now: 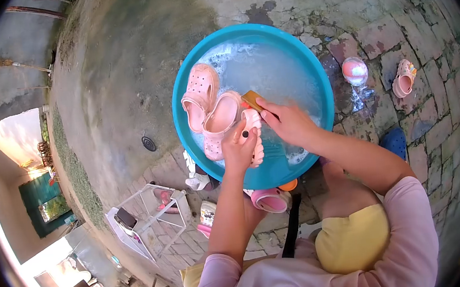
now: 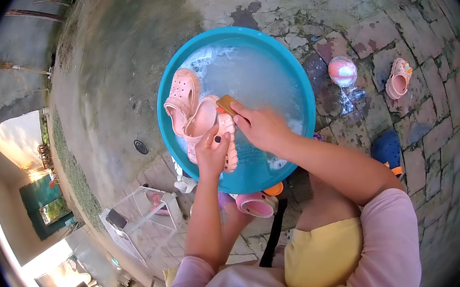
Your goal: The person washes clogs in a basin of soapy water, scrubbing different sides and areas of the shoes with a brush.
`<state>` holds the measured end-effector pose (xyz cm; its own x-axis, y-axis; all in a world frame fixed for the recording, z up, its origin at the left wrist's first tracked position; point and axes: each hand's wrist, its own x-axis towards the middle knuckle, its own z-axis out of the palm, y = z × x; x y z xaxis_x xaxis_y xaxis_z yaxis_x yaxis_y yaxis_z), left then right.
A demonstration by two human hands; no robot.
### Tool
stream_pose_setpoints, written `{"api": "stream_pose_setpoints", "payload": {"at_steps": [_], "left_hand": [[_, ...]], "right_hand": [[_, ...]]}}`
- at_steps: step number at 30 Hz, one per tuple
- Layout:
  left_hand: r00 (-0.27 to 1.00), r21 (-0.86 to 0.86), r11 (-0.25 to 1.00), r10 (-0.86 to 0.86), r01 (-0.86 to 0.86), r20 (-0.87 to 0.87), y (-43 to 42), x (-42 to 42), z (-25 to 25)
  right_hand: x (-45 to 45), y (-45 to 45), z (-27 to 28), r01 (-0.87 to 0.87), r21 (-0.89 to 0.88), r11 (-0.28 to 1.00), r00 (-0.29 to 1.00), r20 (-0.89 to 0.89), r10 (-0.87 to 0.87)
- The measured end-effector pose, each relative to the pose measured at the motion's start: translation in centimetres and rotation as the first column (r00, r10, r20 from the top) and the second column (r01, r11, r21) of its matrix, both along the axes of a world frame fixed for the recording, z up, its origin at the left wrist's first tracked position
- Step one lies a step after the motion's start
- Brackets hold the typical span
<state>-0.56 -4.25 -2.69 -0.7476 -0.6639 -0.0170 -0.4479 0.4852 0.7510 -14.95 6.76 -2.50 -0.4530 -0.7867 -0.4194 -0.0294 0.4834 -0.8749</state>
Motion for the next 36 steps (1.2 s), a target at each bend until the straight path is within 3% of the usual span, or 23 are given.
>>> {"api": "stream_pose_setpoints", "payload": {"at_steps": [1, 3, 5, 6, 7, 9, 11, 13, 14, 15, 16, 18, 19, 21, 23, 25, 26, 28, 29, 31, 33, 35, 36], "left_hand": [[0.995, 0.046, 0.995, 0.091, -0.092, 0.032, -0.9, -0.5, 0.3], [0.991, 0.062, 0.991, 0.116, -0.121, 0.071, -1.2, -0.6, 0.5], [0.978, 0.424, 0.893, 0.197, -0.148, -0.073, -1.1, -0.8, 0.3], [0.979, 0.585, 0.801, 0.197, -0.125, -0.06, -0.8, -0.9, 0.6], [0.98, 0.583, 0.804, 0.191, -0.12, -0.062, -0.6, -1.0, 0.4], [0.992, 0.634, 0.767, -0.028, 0.102, -0.126, -0.1, -1.2, -0.4], [0.989, 0.685, 0.716, -0.049, 0.133, -0.142, 0.9, -1.8, 0.4], [0.992, 0.472, 0.876, -0.125, 0.102, 0.018, 2.2, -2.8, 2.0], [0.984, 0.553, 0.833, 0.085, 0.016, -0.157, 2.9, -3.1, 0.3], [0.984, 0.549, 0.836, 0.085, 0.016, -0.159, 2.6, -3.4, 0.5], [0.985, 0.48, 0.87, 0.163, -0.114, -0.061, 2.3, -3.7, 0.7], [0.972, 0.374, 0.897, 0.23, -0.234, 0.057, 1.5, -3.8, 1.1], [0.972, 0.369, 0.899, 0.231, -0.234, 0.054, 1.2, -3.7, 1.1], [0.992, 0.107, 0.986, 0.126, -0.125, 0.0, 0.7, -3.6, 1.4], [0.989, 0.073, 0.989, 0.132, -0.127, -0.06, 0.1, -3.4, 0.6], [0.983, 0.046, 0.99, 0.136, -0.131, -0.122, -0.1, -3.7, 0.4], [0.984, 0.072, 0.99, 0.132, -0.124, -0.12, -0.2, -3.9, 0.3], [0.985, 0.098, 0.988, 0.129, -0.118, -0.116, -0.1, -4.3, 0.3], [0.989, -0.004, 0.994, 0.111, -0.112, -0.101, -0.1, -4.7, 0.3], [0.992, -0.107, 0.989, 0.095, -0.105, -0.088, -0.7, -5.3, 0.1], [0.987, 0.158, 0.975, 0.159, -0.155, -0.012, -1.4, -5.4, -1.4], [0.901, 0.58, 0.801, 0.353, -0.151, -0.252, -0.8, -5.8, -2.8], [0.95, 0.226, 0.968, 0.167, -0.107, -0.265, 0.4, -6.4, -1.1]], "right_hand": [[0.6, 0.1, -0.4, -0.006, -0.003, 1.0, 1.0, -0.013, 0.005], [1.8, 0.3, -1.9, 0.138, -0.336, 0.932, 0.957, -0.198, -0.213], [0.7, 0.0, -3.1, 0.198, -0.321, 0.926, 0.968, -0.083, -0.236], [-0.5, -0.2, -2.2, 0.273, -0.14, 0.952, 0.942, 0.24, -0.235], [-1.3, -0.3, -1.4, 0.277, 0.055, 0.959, 0.805, 0.531, -0.263], [-1.0, -0.6, -2.2, 0.287, 0.038, 0.957, 0.742, 0.623, -0.247], [0.9, -1.8, -5.2, 0.504, -0.365, 0.782, 0.767, 0.607, -0.211], [0.6, -1.7, -4.1, 0.48, -0.389, 0.787, 0.764, 0.625, -0.157], [0.4, -2.0, -4.1, 0.438, -0.423, 0.793, 0.795, 0.595, -0.121], [0.0, -2.2, -4.2, 0.393, -0.457, 0.798, 0.824, 0.561, -0.085], [-0.4, -2.5, -4.4, 0.392, -0.46, 0.797, 0.825, 0.558, -0.083], [-1.3, -2.6, -4.8, 0.161, -0.466, 0.87, 0.987, 0.089, -0.135], [-1.8, -2.5, -4.9, 0.159, -0.471, 0.868, 0.987, 0.087, -0.134], [-2.7, -1.8, -5.0, 0.161, 0.09, 0.983, 0.943, -0.307, -0.127], [-2.7, -1.2, -7.2, 0.085, 0.127, 0.988, 0.916, -0.4, -0.027], [-2.8, -1.0, -8.0, -0.358, 0.303, 0.883, 0.723, -0.509, 0.467], [-2.7, -0.9, -8.4, -0.358, 0.303, 0.883, 0.721, -0.511, 0.468], [-2.6, -1.0, -6.7, -0.097, 0.244, 0.965, 0.91, -0.371, 0.185], [-2.4, -0.8, -5.5, -0.098, 0.242, 0.965, 0.91, -0.371, 0.185], [-1.8, -0.2, -1.2, 0.035, -0.144, 0.989, 0.969, -0.236, -0.069], [-0.1, 0.2, 2.3, -0.018, -0.183, 0.983, 0.967, -0.252, -0.029], [0.1, -0.2, 2.8, -0.065, -0.213, 0.975, 0.965, -0.262, 0.007], [-0.9, -1.2, 1.9, 0.015, -0.206, 0.978, 0.986, -0.159, -0.049]]}}
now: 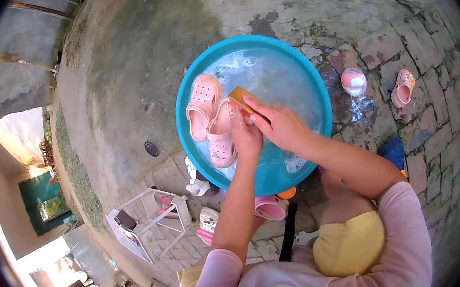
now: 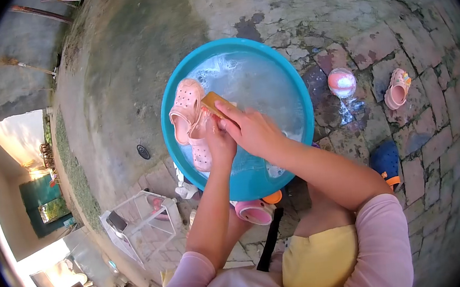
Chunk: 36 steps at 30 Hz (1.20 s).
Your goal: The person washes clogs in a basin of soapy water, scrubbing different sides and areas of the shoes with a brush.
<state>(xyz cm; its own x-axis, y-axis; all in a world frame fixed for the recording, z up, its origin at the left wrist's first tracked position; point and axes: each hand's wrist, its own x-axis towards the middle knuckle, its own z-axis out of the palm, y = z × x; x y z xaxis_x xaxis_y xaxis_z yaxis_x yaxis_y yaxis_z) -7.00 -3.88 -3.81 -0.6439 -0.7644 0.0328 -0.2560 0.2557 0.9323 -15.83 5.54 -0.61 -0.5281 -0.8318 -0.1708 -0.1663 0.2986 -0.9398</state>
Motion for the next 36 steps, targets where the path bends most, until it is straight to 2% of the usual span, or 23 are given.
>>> {"api": "stream_pose_setpoints", "payload": {"at_steps": [1, 2, 3, 5, 6, 7, 9, 11, 14, 17, 18, 19, 21, 22, 23, 24, 25, 27, 29, 31, 33, 35, 36], "left_hand": [[0.992, -0.369, 0.924, -0.066, 0.101, 0.108, 0.8, -0.2, 1.0], [0.978, -0.535, 0.826, -0.093, 0.18, 0.186, 0.3, 0.7, -0.3], [0.976, -0.536, 0.823, -0.101, 0.191, 0.192, 0.2, 1.0, -0.1], [0.968, -0.144, 0.989, 0.004, 0.034, 0.252, 0.0, 1.5, 0.5], [0.982, 0.072, 0.997, 0.028, -0.042, 0.187, -0.5, 1.9, 0.0], [0.983, 0.075, 0.996, 0.032, -0.047, 0.182, -0.5, 2.0, -0.7], [0.997, 0.248, 0.967, 0.074, -0.064, -0.033, -0.2, 1.5, -1.5], [0.996, 0.22, 0.973, 0.082, -0.072, -0.034, 0.1, 1.3, -0.8], [0.996, 0.157, 0.984, 0.089, -0.084, -0.029, -1.1, 1.3, -1.2], [0.999, 0.222, 0.974, 0.047, -0.052, 0.024, -0.7, 2.6, -0.5], [0.99, 0.024, 1.0, -0.009, 0.005, 0.143, -0.3, 3.4, 0.0], [0.99, 0.023, 1.0, -0.016, 0.013, 0.143, -0.2, 3.4, 0.3], [0.999, 0.095, 0.995, 0.01, -0.013, 0.038, -0.1, 3.6, 0.8], [0.99, 0.084, 0.995, 0.05, -0.061, 0.134, -0.4, 3.5, 0.9], [0.99, 0.088, 0.994, 0.057, -0.069, 0.131, -0.4, 3.4, 0.6], [0.996, 0.205, 0.976, 0.056, -0.068, 0.062, -0.2, 3.3, 0.1], [0.998, 0.317, 0.947, 0.058, -0.053, -0.006, 0.1, 3.3, -0.3], [0.999, 0.283, 0.959, 0.023, -0.011, -0.038, 0.5, 3.8, -0.6], [0.988, 0.127, 0.991, 0.025, -0.044, 0.152, 0.1, 4.7, -0.6], [0.995, 0.191, 0.98, 0.036, -0.054, 0.095, -0.5, 5.2, -0.5], [0.998, 0.392, 0.918, 0.066, -0.064, 0.007, -1.4, 5.5, -0.3], [0.996, 0.421, 0.905, 0.086, -0.068, -0.022, 0.2, 5.3, 0.2], [0.996, 0.351, 0.936, -0.021, -0.01, 0.086, 0.5, 6.0, -0.5]], "right_hand": [[-0.9, -0.8, -0.2, 0.053, 0.011, 0.999, 0.993, 0.107, -0.054], [-1.6, -1.0, -0.1, 0.05, 0.113, 0.992, 0.997, 0.054, -0.056], [-1.3, -0.6, 0.4, 0.058, 0.111, 0.992, 0.996, 0.06, -0.065], [1.0, 1.0, 1.4, -0.059, 0.111, 0.992, 0.997, -0.036, 0.064], [2.7, 1.4, 1.5, -0.159, 0.116, 0.98, 0.986, -0.034, 0.164], [2.6, 1.2, 0.9, -0.164, 0.12, 0.979, 0.985, -0.038, 0.17], [1.5, 0.4, 0.3, -0.048, -0.015, 0.999, 0.995, 0.082, 0.049], [1.2, -0.1, 1.1, -0.081, 0.036, 0.996, 0.989, 0.129, 0.076], [0.7, -1.0, 1.0, -0.042, -0.015, 0.999, 0.999, 0.01, 0.042], [-0.5, -1.8, -0.1, -0.085, 0.046, 0.995, 0.99, 0.117, 0.079], [-1.8, -1.9, -1.7, 0.037, 0.083, 0.996, 0.995, 0.092, -0.044], [-2.9, -1.7, -1.8, 0.161, 0.116, 0.98, 0.984, 0.06, -0.169], [-2.7, -0.2, -0.7, 0.139, 0.153, 0.978, 0.977, 0.137, -0.161], [-1.3, 0.6, 0.4, 0.078, 0.068, 0.995, 0.993, 0.084, -0.084], [0.1, 1.4, 1.0, 0.013, -0.01, 1.0, 1.0, 0.026, -0.013], [1.9, 1.0, 1.1, -0.019, -0.062, 0.998, 0.98, -0.198, 0.006], [1.9, 0.7, 0.8, -0.018, -0.056, 0.998, 0.981, -0.196, 0.006], [0.7, -0.4, 0.7, -0.102, 0.086, 0.991, 0.995, -0.002, 0.103], [0.1, -1.0, 0.4, -0.095, 0.094, 0.991, 0.995, -0.031, 0.098], [-0.3, -1.1, 0.2, -0.064, 0.088, 0.994, 0.998, 0.007, 0.063], [1.9, -0.3, 0.5, -0.127, 0.083, 0.988, 0.991, -0.038, 0.13], [1.9, 0.0, -0.2, -0.173, 0.098, 0.98, 0.979, -0.092, 0.182], [0.8, -0.6, -1.4, -0.09, 0.136, 0.987, 0.992, -0.076, 0.1]]}}
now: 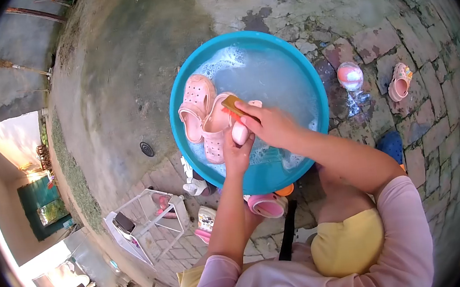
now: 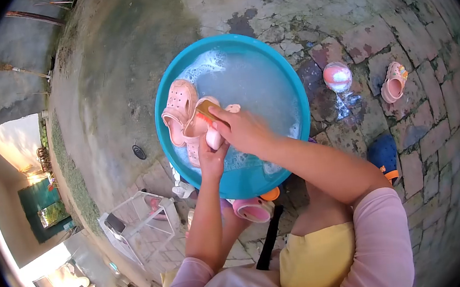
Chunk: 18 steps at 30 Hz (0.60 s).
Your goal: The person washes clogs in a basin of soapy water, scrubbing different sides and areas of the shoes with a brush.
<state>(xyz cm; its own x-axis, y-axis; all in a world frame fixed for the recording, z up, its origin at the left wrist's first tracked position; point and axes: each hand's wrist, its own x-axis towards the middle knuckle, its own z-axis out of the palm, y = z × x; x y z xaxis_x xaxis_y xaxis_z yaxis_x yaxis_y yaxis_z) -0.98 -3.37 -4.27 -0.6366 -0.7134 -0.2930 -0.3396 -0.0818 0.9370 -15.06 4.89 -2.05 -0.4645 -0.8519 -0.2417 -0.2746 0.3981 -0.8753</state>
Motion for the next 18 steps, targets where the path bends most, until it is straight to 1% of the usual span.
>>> {"api": "stream_pose_setpoints", "payload": {"at_steps": [1, 2, 3, 4, 5, 6, 7, 8, 9, 10, 11, 12, 13, 14, 15, 16, 17, 18], "left_hand": [[0.988, -0.072, 0.99, -0.111, 0.12, 0.111, 0.0, 0.4, -0.4], [0.984, -0.199, 0.966, -0.145, 0.163, 0.105, 0.5, 0.6, -0.4], [0.984, -0.203, 0.966, -0.141, 0.161, 0.11, 0.5, 0.7, -0.4], [0.999, -0.076, 0.997, -0.004, 0.007, 0.045, 0.4, 0.7, -0.6], [0.99, 0.063, 0.988, 0.14, -0.139, -0.005, 0.2, 0.6, -0.7], [0.986, 0.023, 0.986, 0.162, -0.164, 0.044, 0.0, 0.7, -0.6], [0.986, 0.025, 0.986, 0.163, -0.164, 0.047, -0.2, 0.9, -0.8], [0.984, -0.027, 0.986, 0.169, -0.167, 0.053, -0.3, 1.2, -1.1], [0.983, -0.08, 0.982, 0.173, -0.169, 0.059, -0.3, 1.3, -1.1], [0.983, -0.08, 0.983, 0.171, -0.166, 0.063, -0.3, 1.4, -1.2], [0.987, -0.093, 0.983, 0.161, -0.158, 0.027, -0.3, 1.4, -1.2], [0.989, -0.107, 0.983, 0.151, -0.151, -0.009, -0.3, 1.3, -1.0], [0.989, -0.108, 0.983, 0.151, -0.151, -0.008, -0.4, 1.2, -0.9], [0.999, -0.155, 0.987, 0.05, -0.049, 0.001, -0.7, 1.1, -0.7], [0.999, -0.199, 0.978, -0.051, 0.053, 0.016, -0.9, 1.2, -0.4], [0.999, -0.2, 0.978, -0.049, 0.052, 0.019, -1.2, 1.6, 0.0], [0.976, -0.291, 0.937, -0.156, 0.194, 0.15, -1.7, 2.0, 0.5], [0.927, -0.357, 0.87, -0.244, 0.339, 0.286, -1.9, 2.4, 0.8]], "right_hand": [[-1.3, -0.8, -1.3, 0.092, 0.033, 0.995, 0.996, 0.007, -0.092], [-2.9, -1.3, -3.1, 0.164, 0.045, 0.986, 0.987, -0.008, -0.163], [-3.9, -1.3, -4.7, 0.223, 0.053, 0.973, 0.975, -0.023, -0.222], [-4.0, -1.2, -5.5, 0.215, 0.046, 0.976, 0.977, -0.024, -0.214], [-4.2, -1.1, -6.4, 0.263, 0.103, 0.959, 0.964, -0.076, -0.256], [-4.1, -1.0, -7.0, 0.315, 0.16, 0.935, 0.946, -0.129, -0.297], [-3.4, -0.8, -7.7, 0.314, 0.163, 0.935, 0.947, -0.127, -0.296], [-2.2, -0.3, -8.3, 0.14, 0.252, 0.958, 0.983, -0.152, -0.103], [-1.3, -0.1, -9.0, -0.035, 0.341, 0.94, 0.983, -0.157, 0.094], [-1.0, 0.1, -9.8, -0.148, 0.34, 0.929, 0.956, -0.191, 0.223], [-1.1, 0.2, -10.5, -0.147, 0.339, 0.929, 0.957, -0.19, 0.221], [-1.5, 0.2, -11.0, -0.2, 0.313, 0.928, 0.912, -0.288, 0.294], [-1.7, 0.2, -11.3, -0.256, 0.293, 0.921, 0.851, -0.383, 0.359], [-1.7, 0.1, -11.7, -0.258, 0.292, 0.921, 0.852, -0.382, 0.359], [-1.8, 0.0, -11.1, -0.119, 0.31, 0.943, 0.917, -0.329, 0.224], [-1.8, -0.1, -10.5, 0.02, 0.335, 0.942, 0.957, -0.279, 0.079], [-1.6, 0.1, -9.9, 0.018, 0.335, 0.942, 0.957, -0.278, 0.08], [-1.2, 0.7, -8.2, 0.022, 0.216, 0.976, 0.978, -0.206, 0.023]]}}
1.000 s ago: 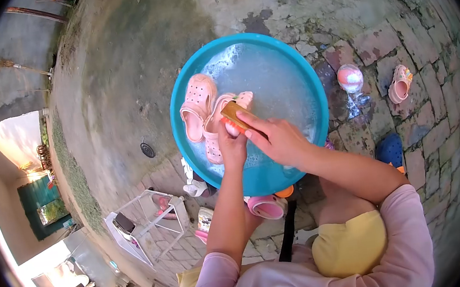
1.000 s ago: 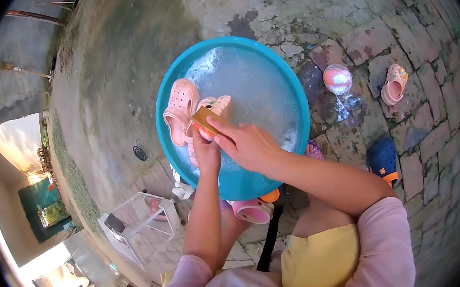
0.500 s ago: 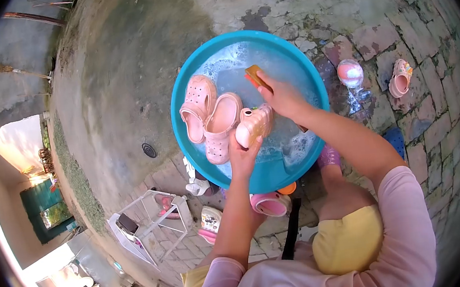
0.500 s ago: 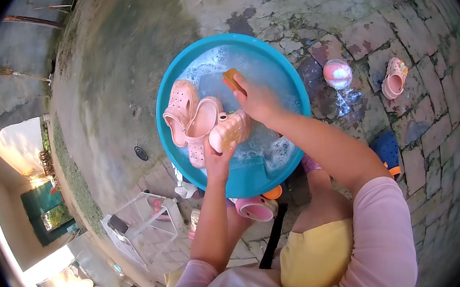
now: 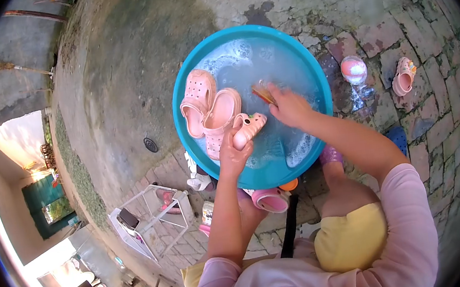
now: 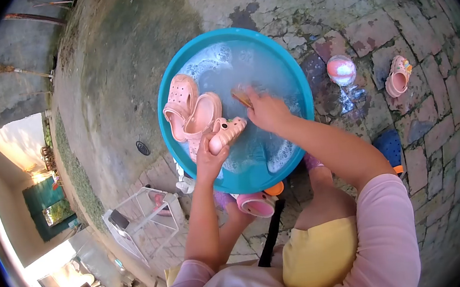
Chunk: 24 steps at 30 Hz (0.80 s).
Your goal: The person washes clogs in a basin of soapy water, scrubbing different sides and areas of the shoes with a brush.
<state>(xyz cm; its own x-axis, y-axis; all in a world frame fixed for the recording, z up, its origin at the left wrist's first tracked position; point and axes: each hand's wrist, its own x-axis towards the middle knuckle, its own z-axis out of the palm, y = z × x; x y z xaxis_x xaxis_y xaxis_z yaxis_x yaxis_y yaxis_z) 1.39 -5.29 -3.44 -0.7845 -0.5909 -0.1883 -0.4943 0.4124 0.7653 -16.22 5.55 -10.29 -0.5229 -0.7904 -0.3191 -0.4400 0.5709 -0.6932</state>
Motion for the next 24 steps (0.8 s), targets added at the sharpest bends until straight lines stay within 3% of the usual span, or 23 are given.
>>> {"api": "stream_pose_setpoints", "payload": {"at_steps": [1, 3, 4, 6, 7, 9, 11, 13, 15, 17, 19, 21, 24], "left_hand": [[1.0, 0.003, 1.0, 0.002, -0.002, 0.001, 0.0, 0.0, 0.6], [0.924, 0.009, 0.998, 0.055, -0.063, 0.378, 0.3, 0.1, 1.7], [0.923, 0.007, 0.998, 0.062, -0.07, 0.379, 0.1, 0.7, 0.9], [0.971, 0.312, 0.933, 0.118, -0.179, 0.207, -0.2, 2.5, -1.5], [0.97, 0.313, 0.932, 0.122, -0.185, 0.209, 0.6, 2.3, -0.8], [0.979, 0.194, 0.966, 0.143, -0.169, 0.142, 2.7, 1.6, 0.1], [0.965, 0.281, 0.926, 0.219, -0.252, 0.145, 3.1, 1.9, -0.5], [0.911, 0.483, 0.797, 0.413, -0.363, 0.003, 3.4, 1.6, -0.4], [0.918, 0.499, 0.794, 0.395, -0.348, 0.011, 3.4, 2.4, -2.2], [0.931, 0.373, 0.855, 0.307, -0.36, 0.195, 3.7, 2.2, -2.1], [0.943, 0.297, 0.898, 0.281, -0.323, 0.177, 3.0, 1.8, -1.3], [0.948, 0.288, 0.909, 0.317, -0.3, -0.012, 3.0, 1.7, -1.1], [0.954, 0.266, 0.916, 0.288, -0.301, 0.09, 3.5, 1.1, -1.7]], "right_hand": [[0.6, 0.7, 1.8, 0.032, -0.122, 0.992, 0.996, 0.084, -0.022], [3.0, 1.9, 5.8, -0.083, -0.174, 0.981, 0.978, 0.177, 0.114], [4.2, 2.1, 6.9, -0.09, -0.176, 0.98, 0.977, 0.178, 0.121], [6.1, 2.6, 8.2, -0.311, -0.13, 0.942, 0.926, 0.183, 0.331], [5.6, 1.9, 6.6, -0.315, -0.129, 0.94, 0.924, 0.185, 0.335], [3.2, -0.6, 3.5, -0.036, -0.136, 0.99, 0.963, 0.258, 0.071], [3.9, 0.0, 4.1, -0.068, -0.143, 0.987, 0.981, 0.173, 0.092], [5.9, 1.2, 6.3, -0.204, -0.168, 0.964, 0.961, 0.155, 0.23], [4.4, 0.8, 5.1, -0.218, -0.127, 0.968, 0.957, 0.167, 0.237], [3.5, 0.0, 2.4, -0.055, -0.093, 0.994, 0.984, 0.162, 0.07], [4.5, 0.5, 4.5, -0.072, -0.109, 0.991, 0.987, 0.136, 0.086], [6.4, 2.0, 6.6, -0.285, -0.141, 0.948, 0.951, 0.085, 0.299], [4.5, 0.6, 2.7, -0.169, -0.197, 0.966, 0.982, 0.046, 0.181]]}}
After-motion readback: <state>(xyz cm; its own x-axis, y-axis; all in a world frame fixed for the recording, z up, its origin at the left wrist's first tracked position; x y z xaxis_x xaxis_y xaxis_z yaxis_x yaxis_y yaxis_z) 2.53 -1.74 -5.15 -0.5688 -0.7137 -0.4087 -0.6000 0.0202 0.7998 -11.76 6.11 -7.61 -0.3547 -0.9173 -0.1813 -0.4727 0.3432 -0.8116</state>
